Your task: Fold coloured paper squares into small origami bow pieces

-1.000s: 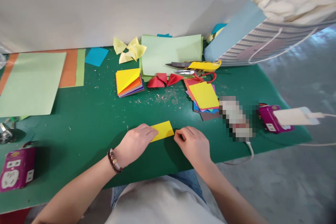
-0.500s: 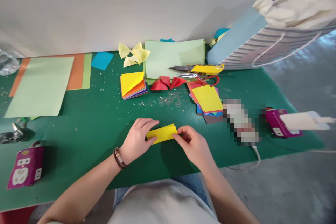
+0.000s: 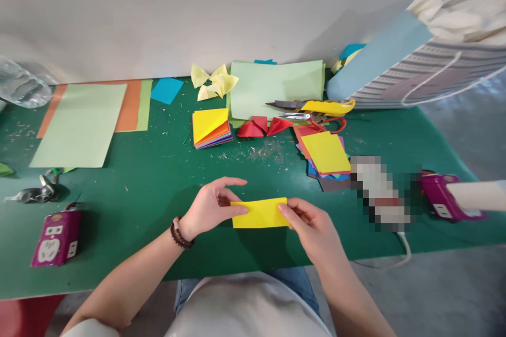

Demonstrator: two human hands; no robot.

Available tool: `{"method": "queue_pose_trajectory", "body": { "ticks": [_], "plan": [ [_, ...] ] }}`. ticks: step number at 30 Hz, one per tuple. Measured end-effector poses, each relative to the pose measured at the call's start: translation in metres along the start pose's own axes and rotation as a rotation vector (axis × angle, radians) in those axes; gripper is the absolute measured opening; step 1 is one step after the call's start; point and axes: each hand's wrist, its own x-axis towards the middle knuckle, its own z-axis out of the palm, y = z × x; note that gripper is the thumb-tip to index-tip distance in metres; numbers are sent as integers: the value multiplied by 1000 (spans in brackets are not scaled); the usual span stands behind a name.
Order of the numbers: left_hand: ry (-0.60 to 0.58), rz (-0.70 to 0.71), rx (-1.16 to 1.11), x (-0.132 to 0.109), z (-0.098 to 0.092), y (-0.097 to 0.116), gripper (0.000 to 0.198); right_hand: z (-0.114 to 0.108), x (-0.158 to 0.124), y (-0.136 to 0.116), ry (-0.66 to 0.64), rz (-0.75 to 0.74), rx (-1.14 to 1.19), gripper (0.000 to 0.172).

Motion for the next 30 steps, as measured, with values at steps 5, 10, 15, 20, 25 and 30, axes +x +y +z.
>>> {"method": "queue_pose_trajectory", "body": {
  "ticks": [5, 10, 15, 20, 25, 30],
  "plan": [
    [108, 39, -95, 3, -1, -6, 47, 6, -10, 5, 242, -288, -175, 21],
    [-144, 33, -414, 0, 2, -6, 64, 15, -19, 1, 412, -1068, -545, 27],
    [-445, -50, -606, -7, 4, -5, 66, 29, -24, -1, 207, -1176, -593, 26],
    [-497, -41, -633, -5, -1, -8, 66, 31, -29, -2, 153, -1159, -525, 22],
    [-538, -107, -688, -5, -4, -8, 55, 28, -28, -2, 125, -1156, -547, 28],
    [-463, -202, -743, -3, -1, -11, 35, 28, -26, 1, 134, -1058, -565, 29]
  ]
}}
